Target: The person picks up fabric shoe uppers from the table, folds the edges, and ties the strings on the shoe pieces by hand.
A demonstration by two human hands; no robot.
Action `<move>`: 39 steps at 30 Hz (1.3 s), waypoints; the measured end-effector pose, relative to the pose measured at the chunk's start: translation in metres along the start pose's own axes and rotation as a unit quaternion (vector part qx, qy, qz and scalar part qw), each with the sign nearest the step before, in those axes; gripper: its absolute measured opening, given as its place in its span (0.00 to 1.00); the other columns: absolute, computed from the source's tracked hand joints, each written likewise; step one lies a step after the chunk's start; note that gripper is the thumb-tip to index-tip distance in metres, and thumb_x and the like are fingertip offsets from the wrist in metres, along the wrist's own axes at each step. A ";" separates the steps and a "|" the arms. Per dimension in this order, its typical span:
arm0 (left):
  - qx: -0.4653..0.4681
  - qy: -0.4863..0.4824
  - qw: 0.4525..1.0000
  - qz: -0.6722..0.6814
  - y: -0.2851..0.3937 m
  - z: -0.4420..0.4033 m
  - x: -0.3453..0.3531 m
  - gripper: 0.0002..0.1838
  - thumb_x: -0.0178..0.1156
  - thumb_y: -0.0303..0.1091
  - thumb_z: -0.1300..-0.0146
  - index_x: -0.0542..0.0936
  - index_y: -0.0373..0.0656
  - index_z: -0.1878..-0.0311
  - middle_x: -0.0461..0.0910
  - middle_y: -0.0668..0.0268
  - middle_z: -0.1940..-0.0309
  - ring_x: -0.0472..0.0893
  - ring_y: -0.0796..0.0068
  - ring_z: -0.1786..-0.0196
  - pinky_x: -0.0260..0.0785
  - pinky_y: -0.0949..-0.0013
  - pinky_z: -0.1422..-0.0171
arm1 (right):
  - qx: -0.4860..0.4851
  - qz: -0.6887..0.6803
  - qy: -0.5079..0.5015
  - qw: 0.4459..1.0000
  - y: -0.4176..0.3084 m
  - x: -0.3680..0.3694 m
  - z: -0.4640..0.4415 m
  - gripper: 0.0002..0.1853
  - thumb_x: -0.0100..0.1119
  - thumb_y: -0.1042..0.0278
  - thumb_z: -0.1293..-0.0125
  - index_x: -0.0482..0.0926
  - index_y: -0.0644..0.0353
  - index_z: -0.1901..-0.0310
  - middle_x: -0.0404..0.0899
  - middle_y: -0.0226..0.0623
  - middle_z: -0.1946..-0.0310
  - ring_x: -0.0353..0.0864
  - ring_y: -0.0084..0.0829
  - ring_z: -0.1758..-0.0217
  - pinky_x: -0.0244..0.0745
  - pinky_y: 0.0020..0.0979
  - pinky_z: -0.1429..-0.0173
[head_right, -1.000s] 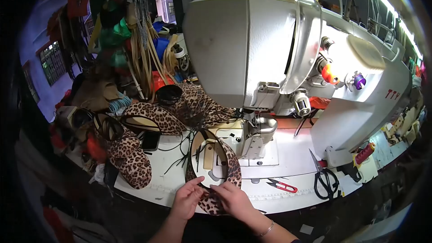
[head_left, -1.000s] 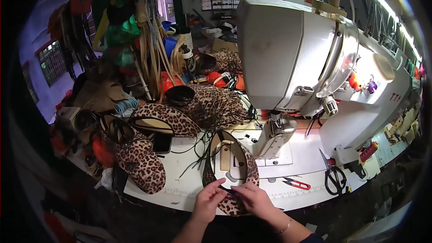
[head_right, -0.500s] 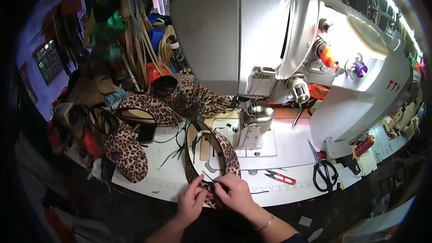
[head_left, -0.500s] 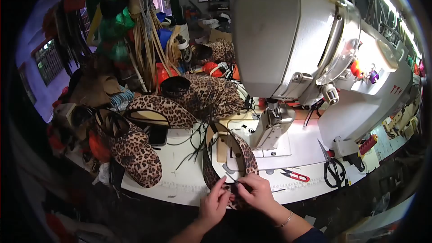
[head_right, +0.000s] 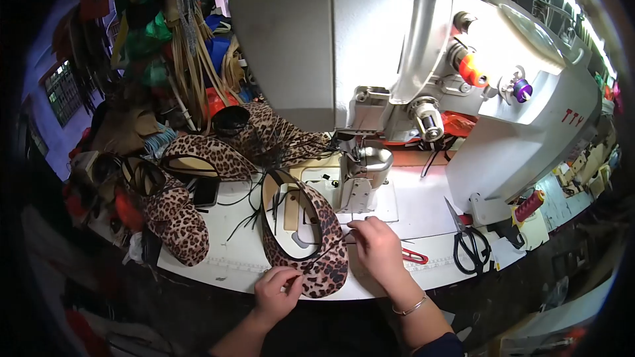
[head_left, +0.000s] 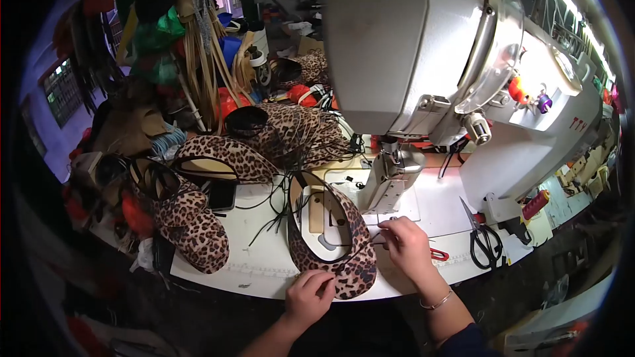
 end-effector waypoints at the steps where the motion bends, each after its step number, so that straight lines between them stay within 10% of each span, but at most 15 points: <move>1: 0.002 -0.002 1.000 0.003 0.000 0.000 0.000 0.06 0.66 0.21 0.49 0.81 0.37 0.67 0.81 0.62 0.69 0.81 0.71 0.73 0.74 0.71 0.70 | 0.002 0.003 0.002 1.000 0.003 0.001 0.002 0.07 0.63 0.80 0.42 0.80 0.64 0.62 0.78 0.42 0.71 0.81 0.34 0.71 0.76 0.31 0.67; 4: 0.063 -0.009 0.996 -0.067 0.014 0.000 -0.001 0.10 0.66 0.21 0.52 0.80 0.39 0.65 0.81 0.60 0.66 0.81 0.65 0.67 0.75 0.66 0.63 | 0.073 -0.130 -0.014 0.989 0.015 0.004 0.005 0.08 0.61 0.77 0.38 0.79 0.63 0.56 0.78 0.37 0.68 0.78 0.26 0.72 0.72 0.28 0.71; 6: 0.077 0.066 0.987 -0.122 0.034 0.002 -0.020 0.13 0.66 0.20 0.54 0.78 0.41 0.63 0.80 0.59 0.62 0.80 0.61 0.63 0.74 0.64 0.59 | 0.368 -0.574 -0.046 0.730 0.025 0.023 0.021 0.11 0.58 0.75 0.34 0.76 0.61 0.51 0.76 0.31 0.64 0.69 0.18 0.74 0.64 0.21 0.75; 7: 0.106 0.056 0.988 -0.099 0.041 0.005 -0.018 0.16 0.67 0.22 0.53 0.77 0.40 0.59 0.79 0.58 0.59 0.79 0.63 0.65 0.74 0.66 0.61 | 0.353 -0.699 -0.043 0.620 0.019 0.033 0.022 0.12 0.57 0.75 0.33 0.73 0.60 0.48 0.74 0.29 0.61 0.60 0.15 0.76 0.57 0.16 0.75; 10: -0.084 -0.131 0.984 0.091 0.046 0.008 0.016 0.25 0.69 0.26 0.47 0.73 0.35 0.45 0.79 0.56 0.53 0.79 0.73 0.69 0.72 0.71 0.66 | 0.341 -0.831 0.024 0.438 -0.004 0.057 0.025 0.10 0.53 0.76 0.31 0.72 0.59 0.50 0.74 0.34 0.60 0.62 0.17 0.74 0.58 0.17 0.74; 12: -0.160 -0.226 0.946 0.169 0.036 0.017 0.048 0.21 0.63 0.30 0.37 0.72 0.36 0.42 0.81 0.63 0.70 0.77 0.78 0.75 0.70 0.75 0.70 | 0.336 -0.859 0.045 0.384 -0.016 0.065 0.024 0.10 0.52 0.76 0.31 0.72 0.59 0.50 0.74 0.36 0.60 0.62 0.18 0.73 0.59 0.17 0.73; 15: -0.134 -0.221 0.954 0.155 0.036 0.017 0.045 0.12 0.58 0.30 0.33 0.78 0.37 0.49 0.79 0.63 0.78 0.77 0.76 0.77 0.69 0.74 0.70 | 0.330 -0.856 0.055 0.394 -0.010 0.064 0.026 0.08 0.52 0.75 0.31 0.72 0.59 0.51 0.74 0.35 0.61 0.63 0.19 0.72 0.59 0.18 0.73; 18: -0.087 -0.125 0.987 0.049 0.027 0.010 0.013 0.07 0.58 0.28 0.35 0.81 0.39 0.56 0.80 0.59 0.77 0.80 0.66 0.77 0.72 0.69 0.69 | 0.356 -0.496 -0.081 0.788 0.006 0.041 0.040 0.09 0.57 0.70 0.33 0.77 0.58 0.52 0.76 0.38 0.54 0.74 0.29 0.58 0.70 0.25 0.59; 20: -0.009 -0.123 0.992 -0.040 0.033 0.004 0.004 0.07 0.60 0.28 0.39 0.82 0.41 0.58 0.81 0.58 0.74 0.81 0.60 0.74 0.74 0.65 0.67 | 0.043 -0.040 0.025 0.998 -0.030 -0.004 0.032 0.12 0.62 0.69 0.37 0.80 0.55 0.52 0.77 0.39 0.54 0.74 0.40 0.47 0.68 0.35 0.44; 26: 0.024 -0.094 0.990 -0.101 0.034 -0.008 0.006 0.10 0.66 0.33 0.45 0.80 0.44 0.61 0.80 0.63 0.68 0.80 0.58 0.63 0.74 0.62 0.61 | -0.074 -0.077 -0.154 0.982 -0.046 0.017 0.056 0.16 0.68 0.69 0.44 0.82 0.49 0.52 0.81 0.27 0.67 0.79 0.28 0.56 0.58 0.41 0.36; 30: 0.023 -0.131 0.955 -0.264 0.012 -0.030 0.004 0.18 0.71 0.42 0.50 0.81 0.42 0.59 0.71 0.57 0.42 0.61 0.48 0.31 0.58 0.51 0.32 | -0.055 -0.044 -0.103 0.992 -0.022 0.013 0.053 0.12 0.68 0.70 0.45 0.83 0.52 0.57 0.76 0.31 0.75 0.75 0.33 0.69 0.65 0.36 0.50; 34: 0.019 -0.248 0.954 -0.169 -0.004 -0.028 0.003 0.20 0.73 0.41 0.51 0.81 0.41 0.58 0.69 0.58 0.38 0.54 0.47 0.26 0.53 0.50 0.29 | -0.036 -0.069 -0.107 0.991 -0.024 0.012 0.052 0.12 0.67 0.64 0.43 0.84 0.54 0.57 0.72 0.34 0.81 0.72 0.37 0.73 0.65 0.37 0.66; 39: 0.010 -0.124 0.987 -0.097 -0.004 -0.019 -0.007 0.16 0.75 0.38 0.55 0.80 0.43 0.66 0.71 0.60 0.39 0.58 0.46 0.28 0.54 0.47 0.30 | -0.022 -0.066 -0.103 0.992 -0.026 0.019 0.055 0.18 0.70 0.56 0.46 0.82 0.55 0.57 0.76 0.33 0.78 0.75 0.37 0.75 0.69 0.35 0.67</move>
Point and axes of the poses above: each hand's wrist, its own z-axis away from the middle knuckle, its own x-axis out of the palm, y = z × x, the point moved 7 cm from there along -z, towards the middle knuckle
